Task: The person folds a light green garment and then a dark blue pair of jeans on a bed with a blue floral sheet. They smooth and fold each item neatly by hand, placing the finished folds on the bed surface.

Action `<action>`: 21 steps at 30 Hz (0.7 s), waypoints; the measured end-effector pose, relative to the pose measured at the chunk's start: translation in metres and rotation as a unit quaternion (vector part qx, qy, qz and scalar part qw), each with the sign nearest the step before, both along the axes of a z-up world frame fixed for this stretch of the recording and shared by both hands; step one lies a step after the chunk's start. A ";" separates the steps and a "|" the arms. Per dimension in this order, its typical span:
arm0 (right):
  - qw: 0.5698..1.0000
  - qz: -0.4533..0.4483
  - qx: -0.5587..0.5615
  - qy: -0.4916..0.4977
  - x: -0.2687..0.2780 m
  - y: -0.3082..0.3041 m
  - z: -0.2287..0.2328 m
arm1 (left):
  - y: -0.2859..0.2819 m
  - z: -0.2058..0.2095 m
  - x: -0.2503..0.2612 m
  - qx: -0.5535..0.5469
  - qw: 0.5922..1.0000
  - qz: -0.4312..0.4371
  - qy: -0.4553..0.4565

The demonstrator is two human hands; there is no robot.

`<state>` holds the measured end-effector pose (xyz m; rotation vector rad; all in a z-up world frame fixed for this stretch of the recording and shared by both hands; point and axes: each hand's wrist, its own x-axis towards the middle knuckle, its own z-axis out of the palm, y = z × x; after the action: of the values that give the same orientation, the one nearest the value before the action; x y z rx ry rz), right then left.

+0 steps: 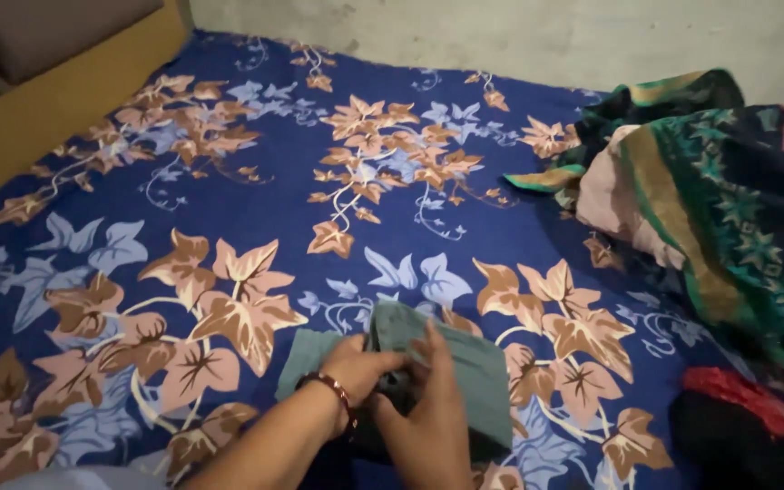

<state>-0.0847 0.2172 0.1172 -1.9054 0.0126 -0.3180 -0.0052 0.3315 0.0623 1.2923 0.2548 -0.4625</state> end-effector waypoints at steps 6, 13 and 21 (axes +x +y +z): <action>0.943 -0.015 -0.219 -0.250 -0.020 -0.028 -0.085 | 0.035 -0.010 0.035 0.151 0.987 -0.027 -0.056; 0.920 -0.107 -0.305 -0.224 -0.015 -0.047 -0.110 | 0.108 -0.052 0.051 0.167 0.985 0.050 -0.016; 0.954 -0.131 -0.240 -0.119 0.006 -0.068 -0.179 | 0.105 -0.079 0.067 0.433 0.900 0.053 -0.029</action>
<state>-0.0788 0.1491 -0.0615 -2.3376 0.0301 -0.7895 0.0618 0.4365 -0.0164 2.1455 0.5140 -0.2052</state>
